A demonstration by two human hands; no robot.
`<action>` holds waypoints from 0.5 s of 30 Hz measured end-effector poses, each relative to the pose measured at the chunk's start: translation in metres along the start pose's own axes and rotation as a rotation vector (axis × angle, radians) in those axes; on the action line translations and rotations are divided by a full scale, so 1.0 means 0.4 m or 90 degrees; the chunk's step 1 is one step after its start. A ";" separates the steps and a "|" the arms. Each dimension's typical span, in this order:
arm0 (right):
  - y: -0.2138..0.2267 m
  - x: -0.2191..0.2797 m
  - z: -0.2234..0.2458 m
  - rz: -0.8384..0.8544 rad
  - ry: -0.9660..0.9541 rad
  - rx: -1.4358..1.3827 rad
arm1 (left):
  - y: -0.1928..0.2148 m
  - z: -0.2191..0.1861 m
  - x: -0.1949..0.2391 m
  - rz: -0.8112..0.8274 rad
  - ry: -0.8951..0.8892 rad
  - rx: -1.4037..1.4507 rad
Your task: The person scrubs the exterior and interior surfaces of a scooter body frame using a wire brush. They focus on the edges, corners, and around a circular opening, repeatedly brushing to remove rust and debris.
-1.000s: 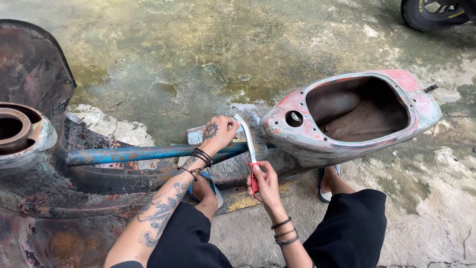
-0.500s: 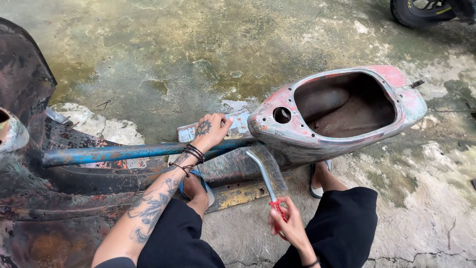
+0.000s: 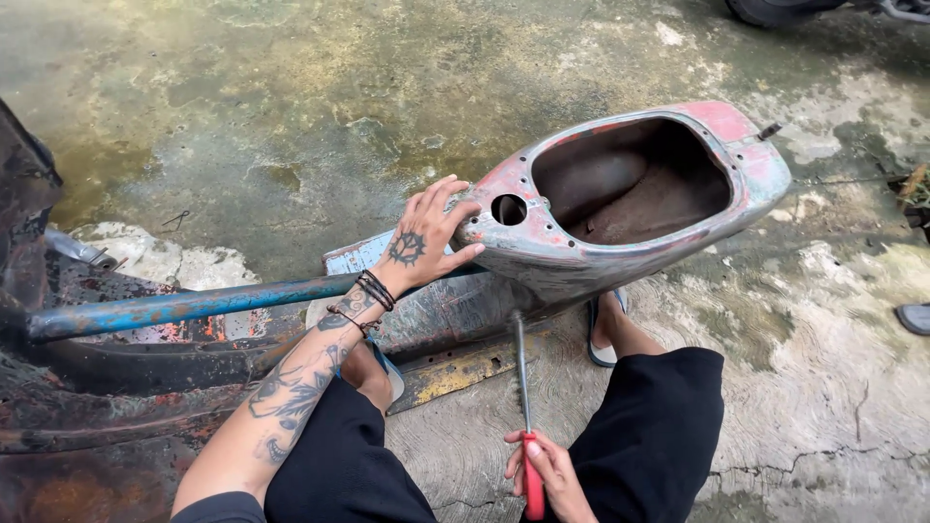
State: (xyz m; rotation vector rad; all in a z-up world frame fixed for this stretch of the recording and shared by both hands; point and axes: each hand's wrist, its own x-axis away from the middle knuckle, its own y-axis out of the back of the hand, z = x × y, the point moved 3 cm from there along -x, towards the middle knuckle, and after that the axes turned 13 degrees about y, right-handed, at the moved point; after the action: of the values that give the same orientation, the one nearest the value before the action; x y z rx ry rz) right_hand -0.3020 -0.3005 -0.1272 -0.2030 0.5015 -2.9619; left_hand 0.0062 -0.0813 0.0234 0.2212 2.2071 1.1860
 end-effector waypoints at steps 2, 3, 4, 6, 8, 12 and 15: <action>-0.027 0.001 0.076 0.048 0.021 0.012 | -0.001 -0.008 -0.007 0.004 -0.024 -0.029; -0.045 0.005 0.115 0.100 0.038 0.025 | -0.003 -0.014 -0.008 0.007 -0.044 -0.059; -0.032 0.003 0.155 0.089 0.041 0.025 | -0.001 -0.019 -0.012 0.011 -0.053 -0.053; -0.003 -0.002 0.234 0.071 0.019 0.325 | 0.007 -0.025 -0.025 0.023 -0.056 -0.067; 0.048 -0.011 0.337 -0.004 0.042 0.402 | 0.021 -0.041 -0.030 0.021 -0.068 -0.055; 0.077 -0.087 0.623 -0.048 0.158 0.738 | 0.038 -0.041 -0.040 0.024 -0.051 -0.060; 0.033 -0.156 0.793 -0.053 0.178 0.831 | 0.003 -0.011 -0.048 0.029 -0.037 -0.064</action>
State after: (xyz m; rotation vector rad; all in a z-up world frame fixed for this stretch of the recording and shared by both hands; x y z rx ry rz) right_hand -0.1904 -0.4040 0.1582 0.3318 -1.4095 -2.7146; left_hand 0.0186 -0.0915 0.0346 0.2620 2.0963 1.2958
